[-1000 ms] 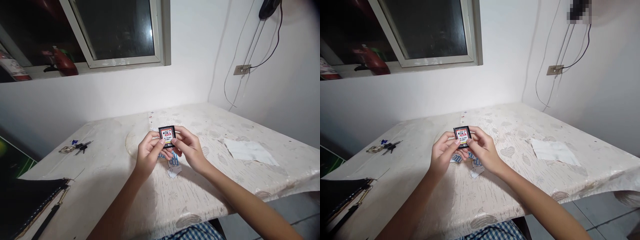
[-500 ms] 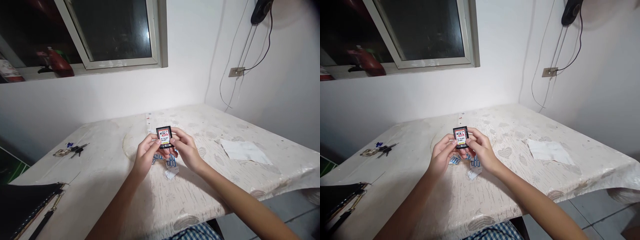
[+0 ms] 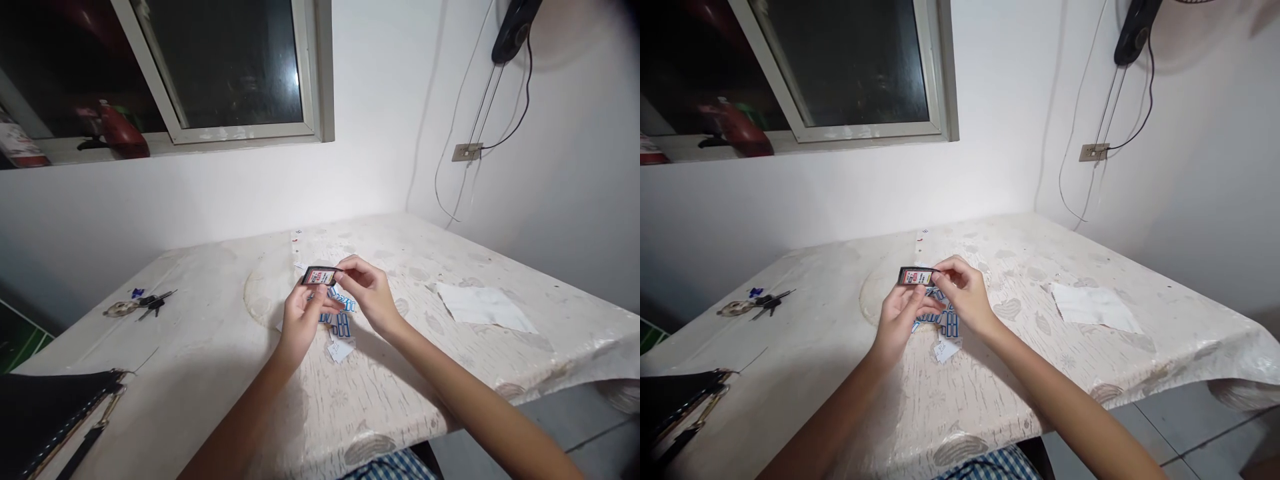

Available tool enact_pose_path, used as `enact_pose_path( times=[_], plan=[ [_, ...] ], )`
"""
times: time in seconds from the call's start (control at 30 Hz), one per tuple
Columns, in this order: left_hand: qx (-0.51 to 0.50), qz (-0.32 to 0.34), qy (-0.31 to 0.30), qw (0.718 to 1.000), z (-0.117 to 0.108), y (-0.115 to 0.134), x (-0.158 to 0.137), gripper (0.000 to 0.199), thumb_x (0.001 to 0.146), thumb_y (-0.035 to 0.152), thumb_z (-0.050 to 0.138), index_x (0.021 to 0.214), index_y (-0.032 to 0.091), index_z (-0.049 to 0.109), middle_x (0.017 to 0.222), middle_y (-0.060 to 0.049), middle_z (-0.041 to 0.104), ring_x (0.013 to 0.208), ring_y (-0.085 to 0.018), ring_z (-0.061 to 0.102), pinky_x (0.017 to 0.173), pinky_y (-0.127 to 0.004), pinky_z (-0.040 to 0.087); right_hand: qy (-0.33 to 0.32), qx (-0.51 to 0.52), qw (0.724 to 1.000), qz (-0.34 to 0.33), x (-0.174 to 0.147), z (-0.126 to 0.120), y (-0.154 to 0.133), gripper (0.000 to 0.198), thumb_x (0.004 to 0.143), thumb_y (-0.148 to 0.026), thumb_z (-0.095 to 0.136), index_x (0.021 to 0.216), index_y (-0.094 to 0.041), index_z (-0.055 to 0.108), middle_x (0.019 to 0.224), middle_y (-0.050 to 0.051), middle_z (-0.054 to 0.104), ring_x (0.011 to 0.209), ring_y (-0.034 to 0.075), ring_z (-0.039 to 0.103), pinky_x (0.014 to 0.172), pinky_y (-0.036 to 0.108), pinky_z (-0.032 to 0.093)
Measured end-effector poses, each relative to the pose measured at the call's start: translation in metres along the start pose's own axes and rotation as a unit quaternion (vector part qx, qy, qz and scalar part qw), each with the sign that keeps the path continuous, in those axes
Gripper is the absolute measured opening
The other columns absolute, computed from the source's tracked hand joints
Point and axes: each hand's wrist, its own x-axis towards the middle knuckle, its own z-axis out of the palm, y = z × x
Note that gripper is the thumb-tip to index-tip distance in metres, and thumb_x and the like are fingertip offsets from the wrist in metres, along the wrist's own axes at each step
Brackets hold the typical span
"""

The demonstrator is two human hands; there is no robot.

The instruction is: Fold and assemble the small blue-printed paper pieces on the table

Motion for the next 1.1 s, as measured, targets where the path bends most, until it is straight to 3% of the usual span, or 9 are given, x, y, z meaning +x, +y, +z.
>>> enact_pose_path(
  times=[0.17, 0.27, 0.33, 0.5, 0.73, 0.87, 0.97, 1.1],
  plan=[
    [0.05, -0.037, -0.042, 0.997, -0.004, -0.003, 0.0, 0.034, 0.07, 0.036, 0.068, 0.093, 0.02, 0.049, 0.078, 0.001, 0.061, 0.069, -0.013, 0.059, 0.059, -0.022, 0.047, -0.046, -0.07, 0.997, 0.0, -0.001, -0.005, -0.002, 0.01, 0.086, -0.026, 0.047, 0.083, -0.018, 0.052, 0.073, 0.0, 0.052, 0.065, 0.012, 0.049, 0.061, 0.026, 0.041],
    [0.085, -0.031, -0.025, 0.996, -0.005, 0.001, 0.0, 0.024, 0.077, 0.039, 0.06, 0.085, 0.02, 0.048, 0.072, 0.002, 0.058, 0.066, -0.011, 0.056, 0.062, -0.022, 0.045, -0.052, -0.198, 0.976, -0.081, -0.001, -0.007, -0.001, 0.013, 0.088, -0.023, 0.044, 0.086, -0.019, 0.055, 0.078, 0.002, 0.055, 0.069, 0.013, 0.05, 0.063, 0.027, 0.04],
    [0.104, -0.002, -0.034, 0.994, -0.006, 0.004, -0.001, 0.022, 0.081, 0.039, 0.054, 0.077, 0.018, 0.049, 0.069, 0.002, 0.053, 0.066, -0.01, 0.053, 0.063, -0.022, 0.043, -0.063, -0.23, 0.964, -0.117, -0.002, -0.007, -0.002, 0.015, 0.088, -0.021, 0.044, 0.091, -0.019, 0.059, 0.083, 0.003, 0.057, 0.073, 0.013, 0.051, 0.065, 0.027, 0.04],
    [0.099, 0.014, -0.11, 0.989, -0.007, 0.012, -0.009, 0.024, 0.083, 0.037, 0.052, 0.071, 0.017, 0.049, 0.062, 0.003, 0.047, 0.057, -0.009, 0.047, 0.055, -0.021, 0.039, -0.066, -0.103, 0.991, -0.055, -0.006, -0.007, -0.009, 0.024, 0.088, -0.027, 0.049, 0.111, -0.024, 0.052, 0.08, 0.0, 0.053, 0.06, 0.01, 0.05, 0.051, 0.023, 0.04],
    [0.083, 0.013, -0.142, 0.986, -0.007, 0.021, -0.015, 0.022, 0.08, 0.036, 0.055, 0.071, 0.017, 0.055, 0.059, 0.001, 0.055, 0.054, -0.011, 0.052, 0.053, -0.024, 0.04, -0.057, -0.03, 0.995, -0.07, -0.015, -0.005, -0.022, 0.025, 0.086, -0.031, 0.054, 0.11, -0.026, 0.051, 0.074, -0.001, 0.052, 0.063, 0.011, 0.051, 0.054, 0.024, 0.044],
    [0.083, 0.007, -0.144, 0.986, -0.006, 0.024, -0.016, 0.021, 0.079, 0.036, 0.057, 0.068, 0.018, 0.056, 0.056, 0.001, 0.055, 0.053, -0.012, 0.052, 0.053, -0.025, 0.041, -0.058, -0.025, 0.997, -0.048, -0.016, -0.004, -0.023, 0.013, 0.082, -0.035, 0.059, 0.088, -0.024, 0.059, 0.074, 0.001, 0.054, 0.064, 0.012, 0.052, 0.052, 0.026, 0.044],
    [0.099, 0.016, -0.133, 0.986, -0.006, 0.025, -0.018, 0.023, 0.077, 0.036, 0.059, 0.065, 0.018, 0.056, 0.054, 0.001, 0.053, 0.051, -0.012, 0.05, 0.052, -0.025, 0.04, -0.06, -0.021, 0.997, -0.047, -0.015, -0.004, -0.022, 0.021, 0.081, -0.034, 0.06, 0.066, -0.02, 0.055, 0.068, 0.001, 0.053, 0.061, 0.012, 0.051, 0.052, 0.027, 0.044],
    [0.065, 0.02, -0.112, 0.991, -0.005, 0.026, -0.018, 0.019, 0.078, 0.034, 0.059, 0.069, 0.018, 0.055, 0.054, 0.002, 0.053, 0.05, -0.011, 0.05, 0.05, -0.024, 0.04, -0.078, -0.007, 0.996, -0.051, -0.015, -0.003, -0.023, 0.02, 0.08, -0.029, 0.061, 0.064, -0.019, 0.055, 0.065, 0.0, 0.054, 0.059, 0.011, 0.051, 0.053, 0.026, 0.044]
  ],
)
